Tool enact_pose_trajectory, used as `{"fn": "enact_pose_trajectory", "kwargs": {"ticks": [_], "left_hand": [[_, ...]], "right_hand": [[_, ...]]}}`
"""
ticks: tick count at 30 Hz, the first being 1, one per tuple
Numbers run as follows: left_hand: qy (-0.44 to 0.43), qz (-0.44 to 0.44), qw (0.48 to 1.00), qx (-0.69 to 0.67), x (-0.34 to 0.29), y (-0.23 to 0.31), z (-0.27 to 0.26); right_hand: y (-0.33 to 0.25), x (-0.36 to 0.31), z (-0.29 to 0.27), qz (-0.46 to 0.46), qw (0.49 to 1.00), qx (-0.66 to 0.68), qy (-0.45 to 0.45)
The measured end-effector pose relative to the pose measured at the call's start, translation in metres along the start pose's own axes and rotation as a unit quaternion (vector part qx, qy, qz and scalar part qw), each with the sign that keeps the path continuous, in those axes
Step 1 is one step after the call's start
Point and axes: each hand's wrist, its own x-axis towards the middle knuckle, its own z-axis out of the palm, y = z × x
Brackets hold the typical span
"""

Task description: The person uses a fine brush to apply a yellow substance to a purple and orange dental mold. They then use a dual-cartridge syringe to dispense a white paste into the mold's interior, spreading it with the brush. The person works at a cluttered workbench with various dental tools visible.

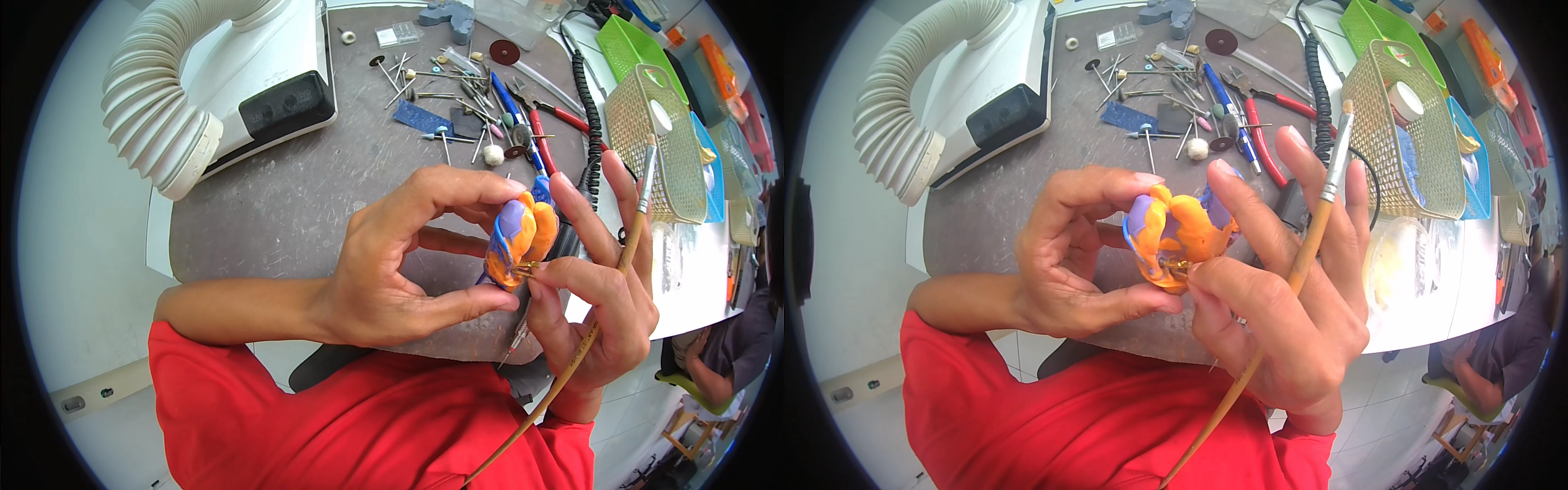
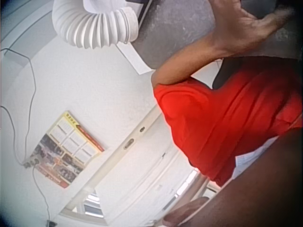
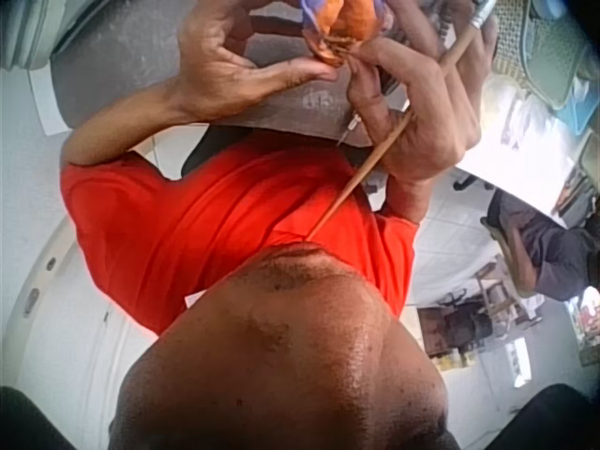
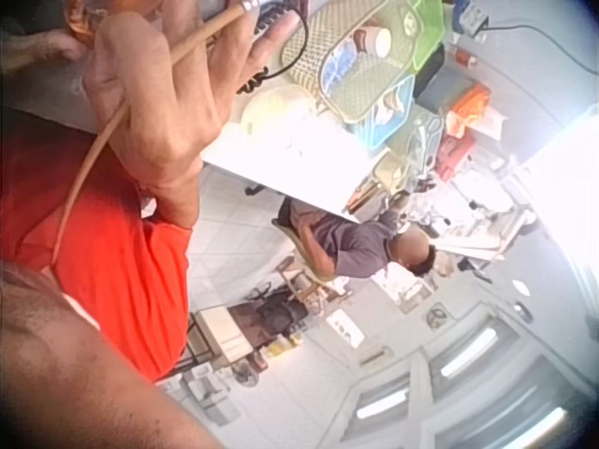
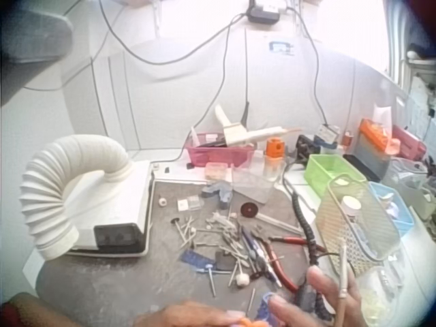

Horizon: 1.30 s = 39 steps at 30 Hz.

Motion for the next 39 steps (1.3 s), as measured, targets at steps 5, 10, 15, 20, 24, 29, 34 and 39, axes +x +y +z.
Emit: {"fn": "enact_pose_trajectory", "kwargs": {"ticks": [5, 10, 15, 20, 24, 29, 34, 39], "left_hand": [[-0.003, -0.001, 1.000, -0.001, 0.001, 0.000, 0.000], [-0.005, -0.009, 1.000, -0.005, 0.000, 0.001, -0.001], [0.016, -0.140, 0.981, -0.130, 0.009, 0.011, 0.001], [-0.009, -0.300, 0.902, -0.310, 0.015, 0.009, -0.002], [-0.102, -0.330, 0.920, -0.187, 0.022, 0.006, -0.014], [-0.100, -0.251, 0.962, 0.039, 0.022, 0.006, -0.021], [-0.073, -0.105, 0.977, 0.170, 0.021, 0.001, -0.037], [-0.093, -0.115, 0.978, 0.145, 0.015, -0.011, -0.032]], "right_hand": [[0.001, 0.000, 0.000, -0.003, 1.000, -0.003, 0.000], [0.004, -0.001, -0.005, 0.001, 1.000, 0.002, -0.008], [0.018, -0.016, -0.008, 0.050, 0.989, 0.120, 0.070], [0.015, -0.016, -0.003, 0.079, 0.977, 0.161, 0.120], [0.013, -0.023, -0.007, 0.088, 0.987, 0.117, 0.066], [0.015, -0.035, -0.025, 0.079, 0.991, 0.105, -0.008], [0.018, -0.029, -0.018, 0.166, 0.974, 0.150, 0.028], [0.035, 0.009, -0.008, 0.006, 1.000, -0.030, 0.004]]}}
